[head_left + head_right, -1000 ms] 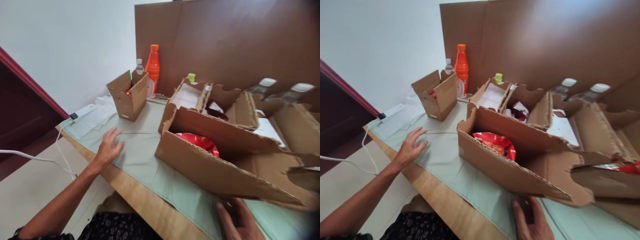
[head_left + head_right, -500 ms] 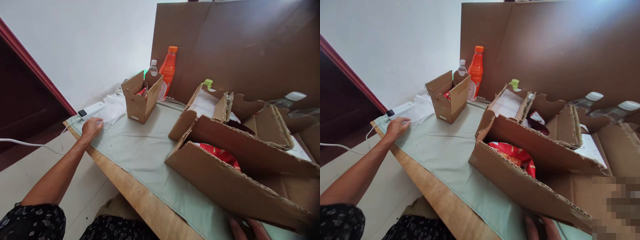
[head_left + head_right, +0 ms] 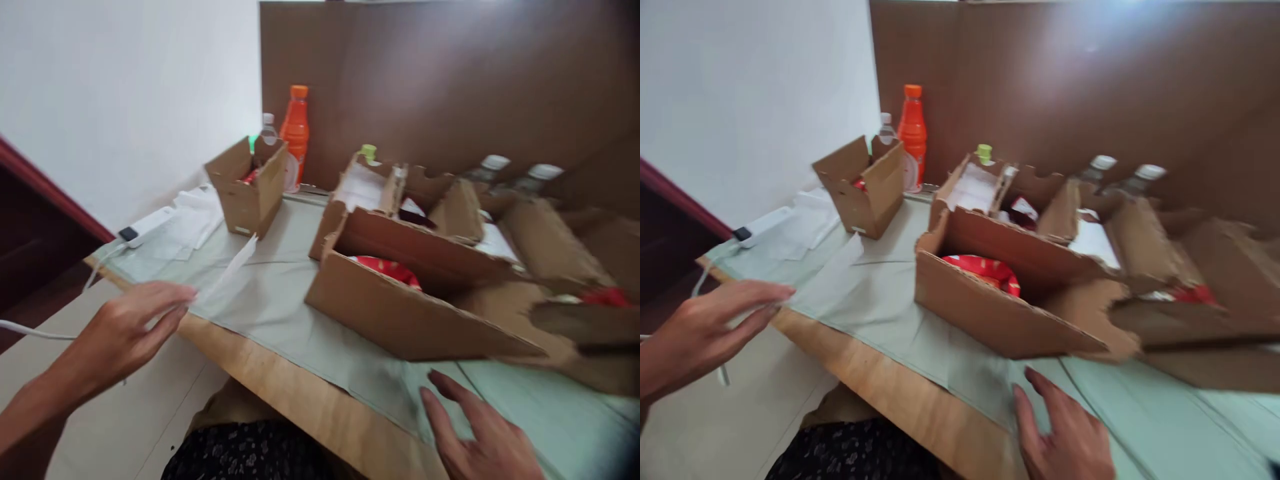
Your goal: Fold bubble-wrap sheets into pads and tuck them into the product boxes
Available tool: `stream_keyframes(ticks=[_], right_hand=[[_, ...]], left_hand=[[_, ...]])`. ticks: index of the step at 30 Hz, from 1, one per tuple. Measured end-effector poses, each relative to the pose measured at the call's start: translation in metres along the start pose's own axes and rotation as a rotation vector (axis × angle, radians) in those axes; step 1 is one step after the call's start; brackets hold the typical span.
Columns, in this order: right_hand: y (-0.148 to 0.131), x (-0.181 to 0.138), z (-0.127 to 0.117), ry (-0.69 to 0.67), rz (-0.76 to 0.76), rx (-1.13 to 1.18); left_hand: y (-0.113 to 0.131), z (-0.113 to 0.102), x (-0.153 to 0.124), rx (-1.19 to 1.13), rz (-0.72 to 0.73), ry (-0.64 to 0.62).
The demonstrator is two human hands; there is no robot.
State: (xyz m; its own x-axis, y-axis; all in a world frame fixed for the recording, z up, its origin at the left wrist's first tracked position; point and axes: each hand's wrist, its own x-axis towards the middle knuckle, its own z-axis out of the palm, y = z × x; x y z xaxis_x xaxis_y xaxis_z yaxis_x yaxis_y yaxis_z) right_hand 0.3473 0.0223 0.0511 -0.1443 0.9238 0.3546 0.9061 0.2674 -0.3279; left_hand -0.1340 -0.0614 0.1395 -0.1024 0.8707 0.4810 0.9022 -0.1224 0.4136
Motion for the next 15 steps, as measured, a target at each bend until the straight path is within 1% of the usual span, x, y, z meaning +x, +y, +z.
stream_keyframes(ticks=[2, 4, 7, 9, 11, 13, 14, 15], right_hand=[[-0.018, -0.004, -0.017, 0.080, -0.141, -0.025], [-0.037, -0.008, -0.035, 0.100, -0.281, 0.039], [-0.065, -0.014, -0.059, -0.017, -0.464, 0.199], [-0.077, -0.016, -0.067, -0.128, -0.570, 0.274], [-0.081, -0.016, -0.067, -0.259, -0.634, 0.330], [-0.077, -0.016, -0.061, -0.356, -0.639, 0.382], [-0.073, -0.016, -0.058, -0.367, -0.626, 0.416], [-0.069, -0.017, -0.056, -0.347, -0.609, 0.447]], left_hand=[[0.019, 0.009, -0.007, -0.098, 0.183, -0.059], [0.040, 0.023, -0.007, -0.153, 0.351, -0.207], [0.081, 0.041, 0.001, -0.204, 0.555, -0.471], [0.110, 0.048, 0.008, -0.238, 0.646, -0.569], [0.134, 0.050, 0.015, -0.264, 0.714, -0.625], [0.149, 0.047, 0.022, -0.272, 0.776, -0.643], [0.153, 0.045, 0.026, -0.262, 0.800, -0.635], [0.155, 0.042, 0.030, -0.243, 0.819, -0.610]])
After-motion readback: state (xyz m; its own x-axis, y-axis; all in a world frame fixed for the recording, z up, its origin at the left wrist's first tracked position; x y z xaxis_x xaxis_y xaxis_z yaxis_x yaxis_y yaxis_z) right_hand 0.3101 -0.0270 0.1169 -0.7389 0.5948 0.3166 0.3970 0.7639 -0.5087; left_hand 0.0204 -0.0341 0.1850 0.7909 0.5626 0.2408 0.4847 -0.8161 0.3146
